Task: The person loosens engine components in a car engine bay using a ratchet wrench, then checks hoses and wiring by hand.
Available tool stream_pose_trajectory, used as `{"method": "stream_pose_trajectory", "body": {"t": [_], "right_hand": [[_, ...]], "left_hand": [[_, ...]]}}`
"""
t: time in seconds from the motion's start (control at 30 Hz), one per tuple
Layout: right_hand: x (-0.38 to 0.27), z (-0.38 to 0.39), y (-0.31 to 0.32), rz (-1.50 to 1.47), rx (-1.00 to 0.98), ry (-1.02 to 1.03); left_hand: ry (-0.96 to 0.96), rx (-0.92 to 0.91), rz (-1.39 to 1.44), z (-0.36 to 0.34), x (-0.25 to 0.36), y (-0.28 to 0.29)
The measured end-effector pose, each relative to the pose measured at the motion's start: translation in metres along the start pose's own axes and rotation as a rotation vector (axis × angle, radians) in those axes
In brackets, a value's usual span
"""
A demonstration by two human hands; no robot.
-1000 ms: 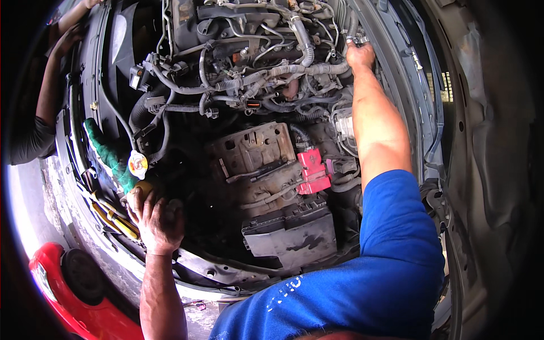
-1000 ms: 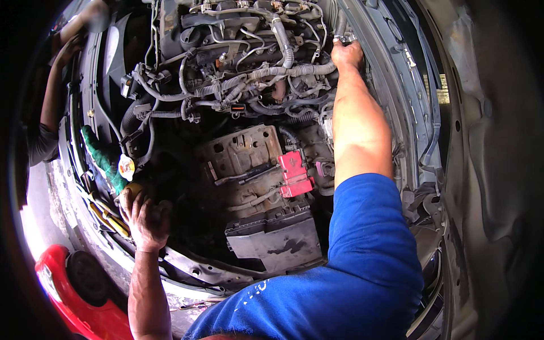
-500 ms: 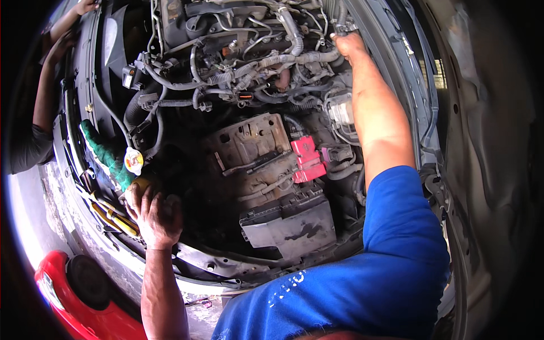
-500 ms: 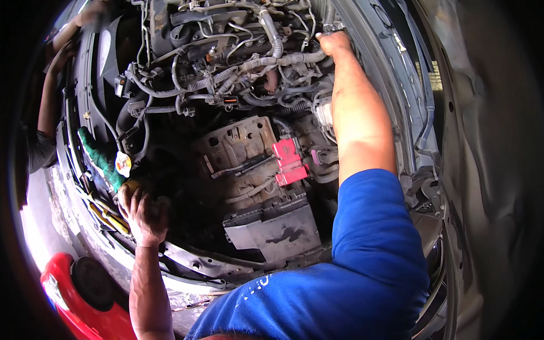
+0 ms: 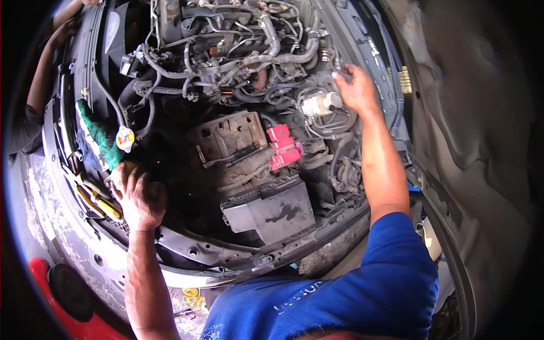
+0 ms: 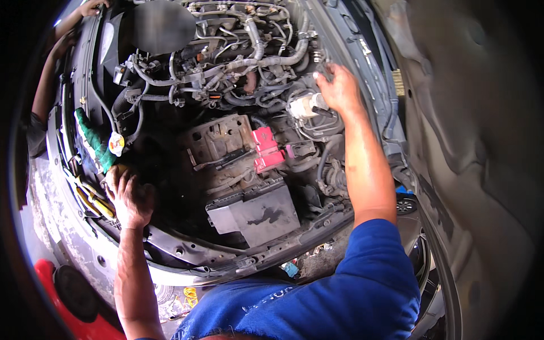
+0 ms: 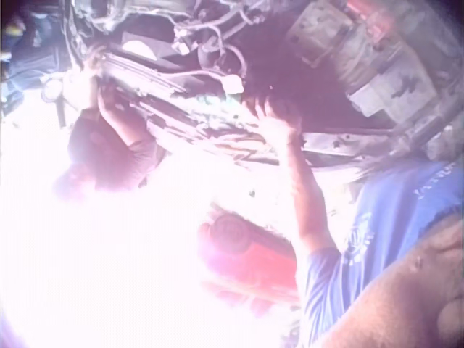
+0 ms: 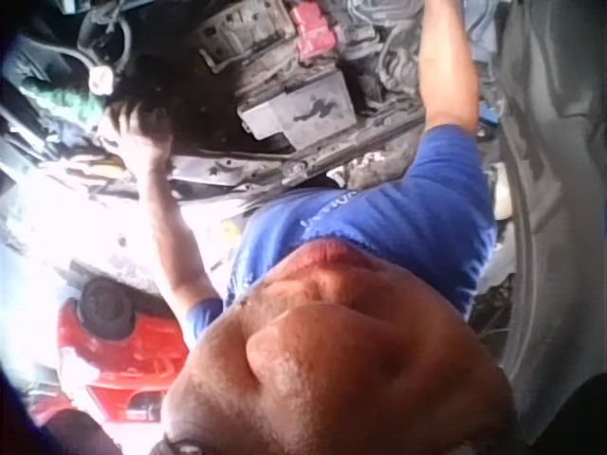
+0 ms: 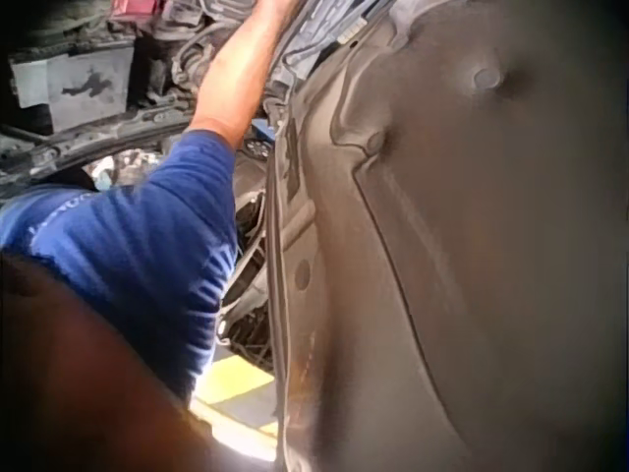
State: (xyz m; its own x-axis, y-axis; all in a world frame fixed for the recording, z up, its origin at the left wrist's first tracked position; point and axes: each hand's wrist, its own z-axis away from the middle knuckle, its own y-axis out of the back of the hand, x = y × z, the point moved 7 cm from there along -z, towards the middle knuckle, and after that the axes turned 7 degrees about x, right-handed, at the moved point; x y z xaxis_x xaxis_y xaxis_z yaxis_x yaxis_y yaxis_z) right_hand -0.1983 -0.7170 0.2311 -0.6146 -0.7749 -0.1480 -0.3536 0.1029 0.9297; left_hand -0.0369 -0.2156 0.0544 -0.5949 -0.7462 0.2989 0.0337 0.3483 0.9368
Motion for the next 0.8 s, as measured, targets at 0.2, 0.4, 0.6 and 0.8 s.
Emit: {"method": "stream_pose_trajectory", "body": {"t": [0.2,0.4,0.6,0.8], "right_hand": [[0.023,0.083,0.047,0.106,0.081,0.041],[0.012,0.187,0.056,0.108,0.006,0.104],[-0.065,0.276,0.032,-0.054,-0.154,0.189],[-0.122,0.332,0.009,-0.109,-0.316,0.281]], "left_hand": [[0.000,-0.035,0.023,0.007,-0.002,0.001],[-0.018,-0.001,0.097,0.007,-0.001,0.001],[0.002,-0.011,0.130,0.006,-0.013,0.001],[-0.033,-0.027,0.143,0.004,-0.014,0.001]]}}
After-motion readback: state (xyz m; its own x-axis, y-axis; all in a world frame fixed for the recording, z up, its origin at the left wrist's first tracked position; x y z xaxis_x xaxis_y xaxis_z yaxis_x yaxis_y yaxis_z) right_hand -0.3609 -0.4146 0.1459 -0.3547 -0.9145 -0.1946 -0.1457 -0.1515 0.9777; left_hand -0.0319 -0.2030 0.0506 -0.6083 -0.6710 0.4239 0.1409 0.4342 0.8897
